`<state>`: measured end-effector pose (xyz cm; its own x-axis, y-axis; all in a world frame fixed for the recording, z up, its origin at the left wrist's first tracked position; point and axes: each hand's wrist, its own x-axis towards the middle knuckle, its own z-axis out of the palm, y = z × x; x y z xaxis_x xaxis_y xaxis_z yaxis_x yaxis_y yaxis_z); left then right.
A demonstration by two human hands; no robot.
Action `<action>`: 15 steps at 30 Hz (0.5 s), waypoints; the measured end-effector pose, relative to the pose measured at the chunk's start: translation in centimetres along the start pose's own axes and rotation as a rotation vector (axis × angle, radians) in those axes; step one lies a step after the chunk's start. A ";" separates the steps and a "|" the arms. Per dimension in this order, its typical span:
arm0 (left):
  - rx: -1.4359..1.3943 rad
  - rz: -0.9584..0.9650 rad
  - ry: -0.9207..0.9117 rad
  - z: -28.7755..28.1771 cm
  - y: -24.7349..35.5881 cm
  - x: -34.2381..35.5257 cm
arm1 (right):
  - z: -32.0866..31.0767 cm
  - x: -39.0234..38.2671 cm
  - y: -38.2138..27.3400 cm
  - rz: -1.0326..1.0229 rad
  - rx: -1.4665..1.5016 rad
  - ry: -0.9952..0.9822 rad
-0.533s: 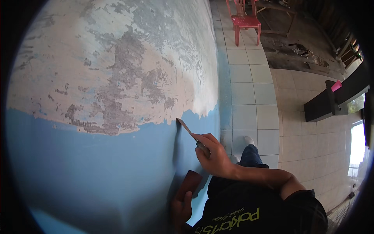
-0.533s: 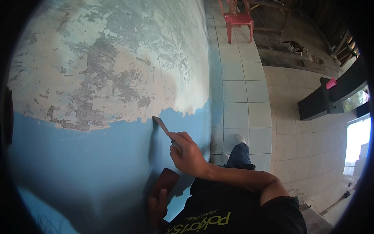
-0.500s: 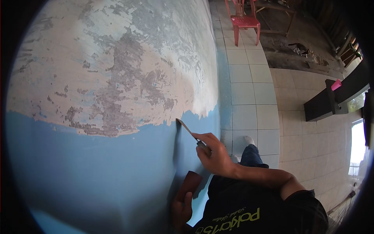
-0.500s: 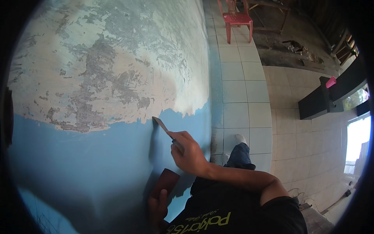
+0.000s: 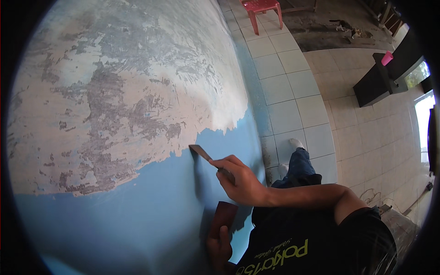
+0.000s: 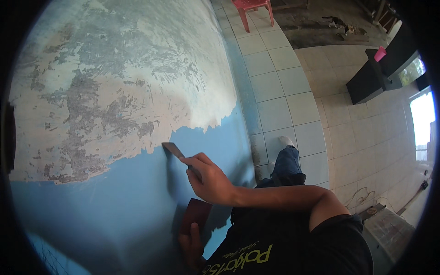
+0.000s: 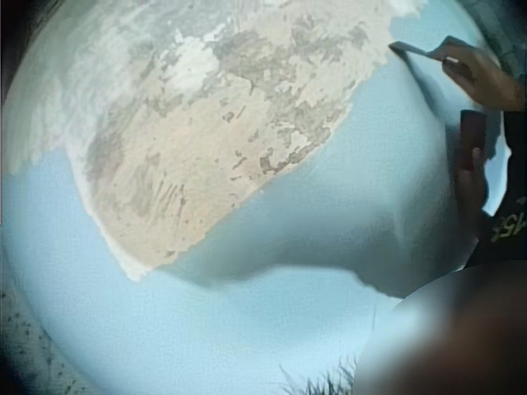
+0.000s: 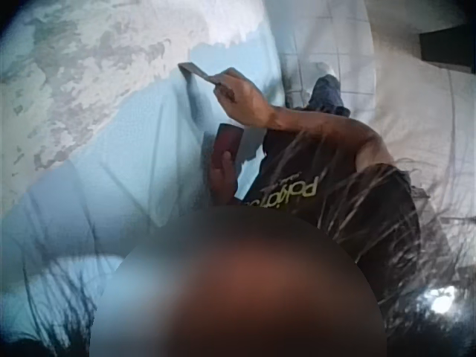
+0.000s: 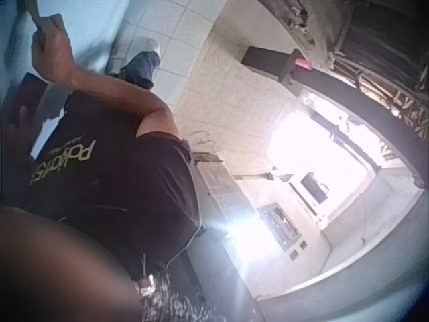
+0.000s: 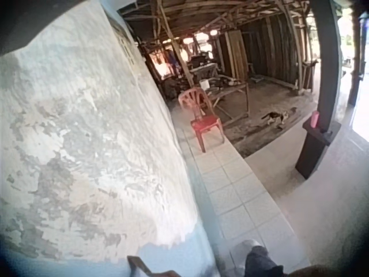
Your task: The person scrapes old peeling paint off an interior wall using a putty knife.
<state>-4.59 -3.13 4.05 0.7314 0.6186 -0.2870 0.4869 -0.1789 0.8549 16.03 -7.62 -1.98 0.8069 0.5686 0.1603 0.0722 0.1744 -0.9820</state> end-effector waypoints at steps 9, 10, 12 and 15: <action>-0.032 -0.019 -0.007 0.0 -0.9 0.2 | -0.3 0.2 -0.4 0.037 0.007 -0.011; -0.039 -0.041 0.006 -0.1 -0.7 0.0 | -0.4 0.4 -0.6 0.065 0.019 -0.037; -0.045 -0.070 0.002 -0.1 -0.5 -0.1 | -0.5 0.7 -0.5 0.104 0.026 -0.049; 0.016 -0.088 -0.019 0.1 -0.2 0.2 | -0.1 1.1 -0.3 0.034 0.014 0.021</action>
<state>-4.49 -3.04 3.75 0.6945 0.6176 -0.3691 0.5570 -0.1368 0.8192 16.90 -7.11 -1.52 0.8207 0.5575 0.1250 0.0367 0.1669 -0.9853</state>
